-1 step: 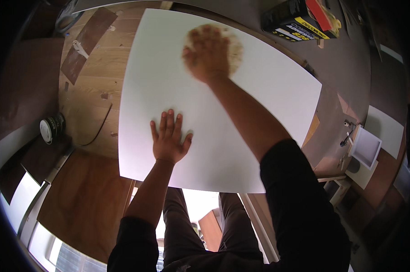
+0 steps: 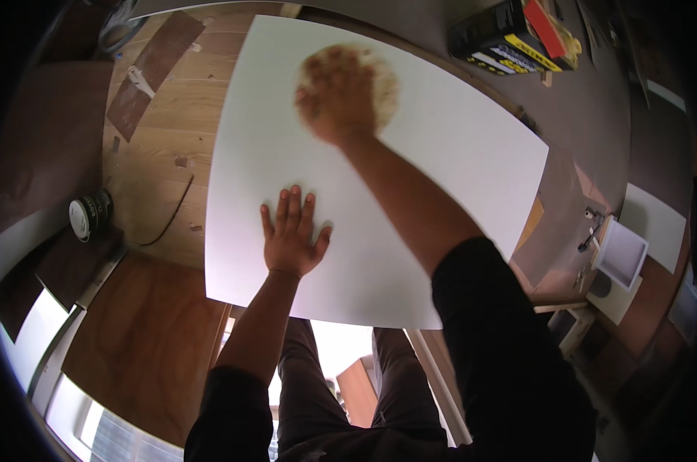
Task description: The person picks up a large white board and places it on a wooden surface. They then use a cloth to wipe the board's surface repeatedly, cleaning it thoroughly.
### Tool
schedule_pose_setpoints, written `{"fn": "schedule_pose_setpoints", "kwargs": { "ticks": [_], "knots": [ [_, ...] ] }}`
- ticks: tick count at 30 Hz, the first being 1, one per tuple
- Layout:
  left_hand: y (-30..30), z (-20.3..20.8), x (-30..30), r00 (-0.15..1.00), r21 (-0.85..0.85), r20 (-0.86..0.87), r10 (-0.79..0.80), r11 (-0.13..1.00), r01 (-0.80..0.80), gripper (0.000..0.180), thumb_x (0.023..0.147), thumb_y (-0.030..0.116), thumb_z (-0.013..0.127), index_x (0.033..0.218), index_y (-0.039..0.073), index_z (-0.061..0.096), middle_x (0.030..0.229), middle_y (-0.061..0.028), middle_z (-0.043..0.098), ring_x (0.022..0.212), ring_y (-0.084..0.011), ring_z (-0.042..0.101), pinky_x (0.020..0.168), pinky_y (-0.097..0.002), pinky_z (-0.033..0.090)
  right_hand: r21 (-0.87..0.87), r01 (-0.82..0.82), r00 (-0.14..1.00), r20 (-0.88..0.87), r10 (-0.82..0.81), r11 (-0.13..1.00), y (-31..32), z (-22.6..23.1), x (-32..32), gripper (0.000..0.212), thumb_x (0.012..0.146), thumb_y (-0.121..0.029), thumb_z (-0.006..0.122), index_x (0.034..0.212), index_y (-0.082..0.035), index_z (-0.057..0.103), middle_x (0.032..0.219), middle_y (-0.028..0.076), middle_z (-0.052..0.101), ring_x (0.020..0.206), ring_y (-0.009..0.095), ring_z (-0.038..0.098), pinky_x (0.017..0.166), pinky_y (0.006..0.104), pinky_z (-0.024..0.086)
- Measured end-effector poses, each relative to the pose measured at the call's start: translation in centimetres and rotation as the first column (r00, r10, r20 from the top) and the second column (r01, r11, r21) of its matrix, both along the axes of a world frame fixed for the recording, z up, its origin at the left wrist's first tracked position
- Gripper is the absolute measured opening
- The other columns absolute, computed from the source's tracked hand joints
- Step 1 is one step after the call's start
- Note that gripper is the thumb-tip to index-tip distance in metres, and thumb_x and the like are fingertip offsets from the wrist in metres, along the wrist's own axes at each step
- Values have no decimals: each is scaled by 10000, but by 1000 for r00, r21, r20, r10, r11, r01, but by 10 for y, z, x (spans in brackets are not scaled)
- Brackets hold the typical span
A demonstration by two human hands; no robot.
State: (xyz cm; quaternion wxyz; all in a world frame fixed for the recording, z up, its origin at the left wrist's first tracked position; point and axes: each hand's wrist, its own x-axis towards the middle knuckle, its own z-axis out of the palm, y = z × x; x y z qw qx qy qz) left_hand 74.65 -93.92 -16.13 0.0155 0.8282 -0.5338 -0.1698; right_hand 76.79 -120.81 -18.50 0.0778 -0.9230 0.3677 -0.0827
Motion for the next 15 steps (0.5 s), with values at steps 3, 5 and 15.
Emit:
{"fn": "schedule_pose_setpoints", "kwargs": {
  "ticks": [3,5,15],
  "knots": [
    [-6,4,-1,997,37,-69,26,999,-23,709,996,558,417,1605,224,276,1691,-46,186,1562,-227,148,1248,-566,16,143,-254,967,76,245,957,63,8,36,603,1022,-487,349,1553,-205,392,1655,129,266,1541,350,181,1236,577,79],
    [-4,4,1,996,23,-84,24,999,-22,696,1002,556,406,1604,233,278,1693,-27,179,1564,-209,131,1253,-556,22,99,-326,945,19,326,940,58,15,40,557,1003,-449,414,1486,-178,467,1606,131,347,1501,342,270,1197,566,187],
    [0,7,6,984,-77,-175,16,997,-30,658,1026,503,396,1600,204,282,1688,-33,190,1560,-205,142,1261,-540,50,7,761,642,-151,-752,649,-1,-22,-279,741,1034,-594,332,1562,-78,282,1608,194,282,1488,367,254,1205,534,220]
  ]
}}
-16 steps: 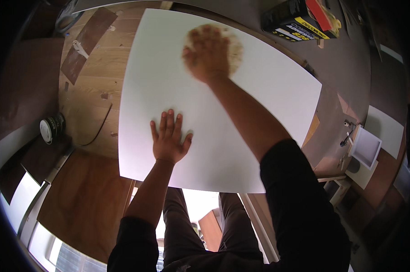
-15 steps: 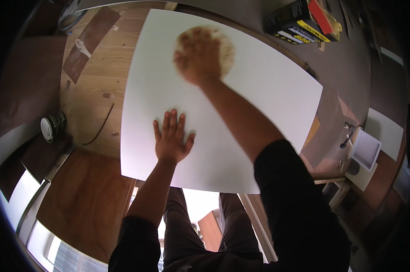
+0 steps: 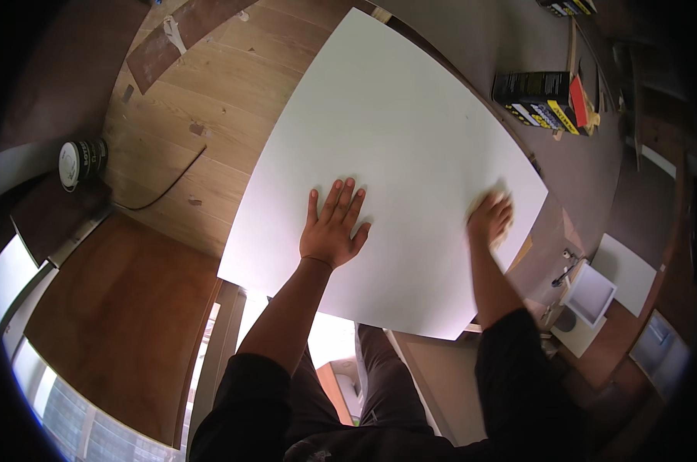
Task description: The person picks up a large white board and places it on a wooden surface. They then use a cloth to wipe the board's surface repeatedly, cleaning it thoroughly.
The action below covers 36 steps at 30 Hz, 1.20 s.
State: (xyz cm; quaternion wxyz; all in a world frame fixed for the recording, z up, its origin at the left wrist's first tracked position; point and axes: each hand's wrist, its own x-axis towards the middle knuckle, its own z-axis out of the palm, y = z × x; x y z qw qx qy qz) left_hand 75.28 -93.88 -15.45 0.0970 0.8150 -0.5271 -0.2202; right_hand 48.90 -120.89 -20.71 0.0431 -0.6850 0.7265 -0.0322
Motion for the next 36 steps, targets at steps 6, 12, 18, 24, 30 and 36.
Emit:
{"fn": "schedule_pose_setpoints", "kwargs": {
  "ticks": [6,12,18,24,30,36],
  "knots": [
    [14,-10,1,979,-166,-149,140,972,-165,642,1056,412,341,1582,49,275,1672,-135,212,1550,-288,187,1250,-544,105,110,-749,659,18,752,654,183,35,91,635,1031,-460,397,1539,-79,402,1627,247,259,1502,494,199,1176,654,156],
    [13,-7,4,941,-353,-257,220,885,-303,680,1052,425,360,1577,3,263,1655,-211,219,1542,-370,188,1239,-561,93,-202,-880,442,-16,897,430,37,32,313,561,1015,-468,431,1495,-183,487,1606,167,348,1470,452,293,1151,649,256],
    [25,-11,6,918,-508,-256,302,766,-394,486,998,430,497,1264,34,591,1345,-167,554,1278,-352,491,1095,-530,317,-72,-988,135,21,991,136,79,33,327,536,1016,-453,455,1520,-269,446,1644,110,294,1518,358,246,1212,586,192],
    [28,-3,9,965,-525,-226,133,818,-236,248,857,341,675,791,111,610,877,-44,572,894,-260,548,811,-417,392,-35,-957,-290,71,955,-288,77,43,327,505,990,-473,499,1462,-294,521,1627,89,340,1494,353,301,1164,600,233],
    [24,-4,7,967,-611,-216,-138,791,-23,307,839,338,699,655,124,578,782,-33,554,814,-224,551,763,-346,436,-105,-991,-90,90,992,-81,72,26,317,489,951,-382,584,1428,-280,556,1615,67,366,1506,381,274,1165,638,204],
    [29,-16,5,860,-745,-141,-491,624,234,291,862,308,667,686,94,578,771,-39,545,785,-234,561,747,-346,490,29,-869,-470,257,844,-493,142,53,299,498,976,-522,534,1454,-387,509,1635,-29,329,1517,248,273,1231,549,166]
  ]
}}
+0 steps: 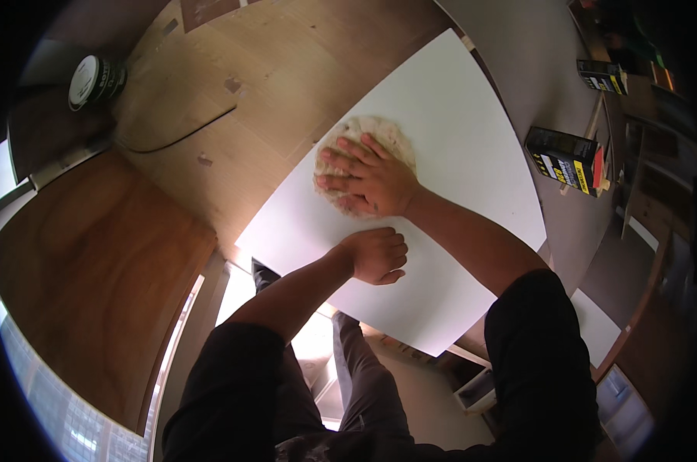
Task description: The person picks up a large white board and places it on a wooden surface. They then use a cloth to wipe the board's surface repeatedly, cleaning it thoroughly.
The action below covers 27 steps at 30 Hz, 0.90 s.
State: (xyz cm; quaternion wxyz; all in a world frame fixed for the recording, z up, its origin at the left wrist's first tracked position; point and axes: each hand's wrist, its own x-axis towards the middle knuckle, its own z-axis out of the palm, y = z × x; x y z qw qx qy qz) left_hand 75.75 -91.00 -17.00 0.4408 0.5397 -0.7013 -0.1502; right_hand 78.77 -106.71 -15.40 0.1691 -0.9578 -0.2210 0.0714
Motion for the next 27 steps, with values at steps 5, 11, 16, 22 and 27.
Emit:
{"fn": "schedule_pose_setpoints", "kwargs": {
  "ticks": [5,11,16,22,27],
  "knots": [
    [-4,6,-2,995,182,68,74,980,-85,336,895,334,646,1062,42,650,1246,-122,612,1291,-295,528,1153,-457,379,-185,601,792,272,-547,777,-109,-30,44,571,1020,-524,407,1543,-292,416,1653,95,285,1515,384,249,1201,608,183],
    [-20,10,-11,951,478,239,196,829,-291,673,945,394,605,1493,37,446,1617,-141,344,1525,-292,261,1247,-531,155,-157,865,502,313,-807,477,-197,-40,22,617,1029,-594,326,1555,-277,388,1650,94,291,1520,363,238,1223,565,175],
    [-27,16,-13,920,509,364,143,797,-325,697,958,415,587,1497,3,428,1618,-172,333,1519,-331,272,1233,-569,152,-171,918,395,281,-875,359,-208,-41,-111,623,1020,-593,351,1553,-274,391,1651,100,286,1520,363,235,1224,561,171],
    [-27,11,-21,840,461,537,82,805,-373,769,992,476,514,1550,-17,319,1621,-232,295,1518,-408,242,1223,-597,127,-267,961,139,218,-966,78,-242,-44,-294,624,1033,-572,315,1579,-271,340,1672,110,230,1545,347,177,1230,547,158],
    [-28,4,-24,745,377,663,72,828,-415,802,1003,526,450,1573,-4,259,1644,-208,251,1532,-384,214,1227,-594,116,-268,946,-129,200,-971,-181,-284,-51,-441,645,1043,-575,275,1596,-242,307,1679,107,212,1550,343,166,1233,538,148]
  ]
}}
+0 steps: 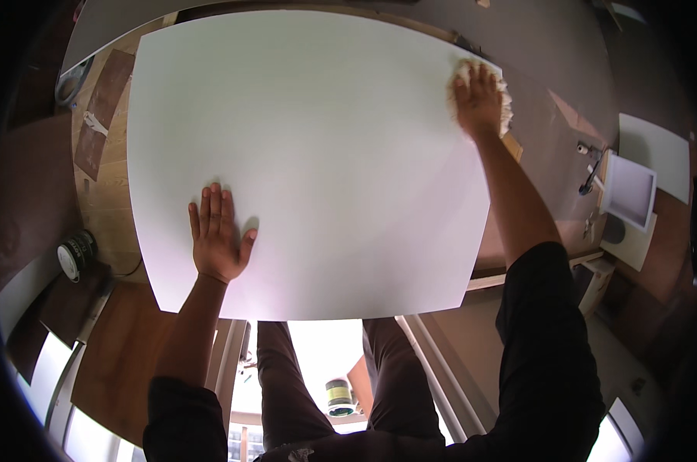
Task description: The person picks up a large white board and places it on a wooden surface. They then use a cloth to wipe the board's surface repeatedly, cleaning it thoroughly.
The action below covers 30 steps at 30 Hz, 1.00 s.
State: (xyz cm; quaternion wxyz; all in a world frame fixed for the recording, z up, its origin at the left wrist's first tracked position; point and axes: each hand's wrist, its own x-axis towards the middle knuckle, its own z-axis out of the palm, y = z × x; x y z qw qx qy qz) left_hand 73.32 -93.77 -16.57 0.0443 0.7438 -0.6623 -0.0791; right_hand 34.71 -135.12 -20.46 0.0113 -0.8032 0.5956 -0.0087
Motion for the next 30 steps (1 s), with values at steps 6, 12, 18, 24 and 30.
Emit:
{"fn": "schedule_pose_setpoints", "kwargs": {
  "ticks": [6,12,18,24,30],
  "knots": [
    [0,-1,2,999,-5,37,-19,1000,19,792,1004,525,450,1580,19,254,1646,-194,252,1536,-367,208,1227,-590,128,-73,-105,994,-16,104,992,132,-3,-15,619,1030,-540,372,1552,-209,399,1622,171,321,1494,399,289,1178,621,242],
    [-1,-3,0,1000,21,4,13,1000,-13,800,1001,549,442,1583,34,255,1653,-177,247,1542,-352,195,1235,-578,110,278,-351,936,126,328,894,437,45,-60,600,1005,-540,450,1515,-225,471,1647,195,248,1498,484,219,1181,668,108],
    [0,0,1,985,15,-159,64,998,-63,740,1022,491,443,1562,7,298,1649,-180,255,1540,-340,208,1236,-569,126,162,-491,866,195,460,856,374,46,93,566,959,-565,523,1460,-302,541,1618,98,349,1515,363,254,1201,621,139],
    [10,-2,9,909,-156,-360,208,948,-279,688,1047,438,389,1528,-50,326,1616,-247,288,1512,-415,247,1229,-568,152,67,-601,792,183,583,796,251,33,269,613,969,-579,456,1499,-272,478,1640,109,298,1496,408,270,1177,658,189],
    [11,-3,13,856,-225,-469,217,908,-354,695,1046,444,391,1515,-66,346,1602,-267,307,1518,-411,239,1226,-565,159,56,-596,803,11,597,801,142,40,403,650,1037,-481,331,1584,-130,309,1664,177,212,1542,362,165,1249,519,110]
  ]
}}
